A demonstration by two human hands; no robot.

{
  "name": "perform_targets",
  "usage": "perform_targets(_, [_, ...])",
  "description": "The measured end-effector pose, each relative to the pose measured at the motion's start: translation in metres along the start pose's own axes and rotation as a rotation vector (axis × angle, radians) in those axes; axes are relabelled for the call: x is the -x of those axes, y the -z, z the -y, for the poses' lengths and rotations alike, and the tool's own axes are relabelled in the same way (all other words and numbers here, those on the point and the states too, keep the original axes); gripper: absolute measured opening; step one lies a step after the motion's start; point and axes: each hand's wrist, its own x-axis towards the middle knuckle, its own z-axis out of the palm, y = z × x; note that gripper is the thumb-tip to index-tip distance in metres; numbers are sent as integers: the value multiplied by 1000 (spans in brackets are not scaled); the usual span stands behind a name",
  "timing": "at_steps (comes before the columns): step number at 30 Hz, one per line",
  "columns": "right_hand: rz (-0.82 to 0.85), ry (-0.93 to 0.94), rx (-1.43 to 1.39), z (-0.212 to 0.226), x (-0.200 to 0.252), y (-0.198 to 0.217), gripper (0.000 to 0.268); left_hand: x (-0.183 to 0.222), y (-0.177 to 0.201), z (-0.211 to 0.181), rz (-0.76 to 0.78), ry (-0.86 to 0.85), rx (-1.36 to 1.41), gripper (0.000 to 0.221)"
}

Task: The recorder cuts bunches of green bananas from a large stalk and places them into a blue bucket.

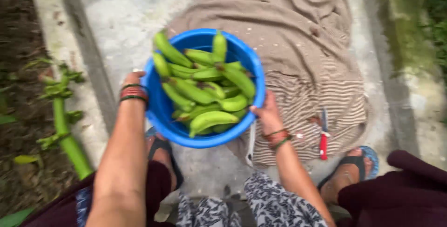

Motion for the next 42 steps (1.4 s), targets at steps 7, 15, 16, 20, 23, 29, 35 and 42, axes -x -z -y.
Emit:
perform_targets(7, [-32,21,-9,96,48,78,72,189,-31,-14,224,216,176,58])
perform_targets(15, [107,-109,412,53,70,221,79,226,-89,22,980,-356,-365,34])
perform_targets(16, [105,-119,409,66,70,221,79,224,-91,11,984,-347,-369,34])
perform_targets(20, [-30,166,1057,124,71,194,49,298,-66,-62,274,-999,-879,22])
perform_targets(23, [24,162,992,160,73,139,29,381,-63,-129,52,-1052,-661,23])
perform_targets(29, [58,101,1369,70,59,75,27,406,-161,-90,320,-965,-732,30])
perform_targets(35, [-128,27,1551,61,70,53,35,381,-207,-48,424,-894,-608,40])
perform_targets(42, [150,-83,1290,101,82,49,52,447,-127,-92,340,-963,-580,46])
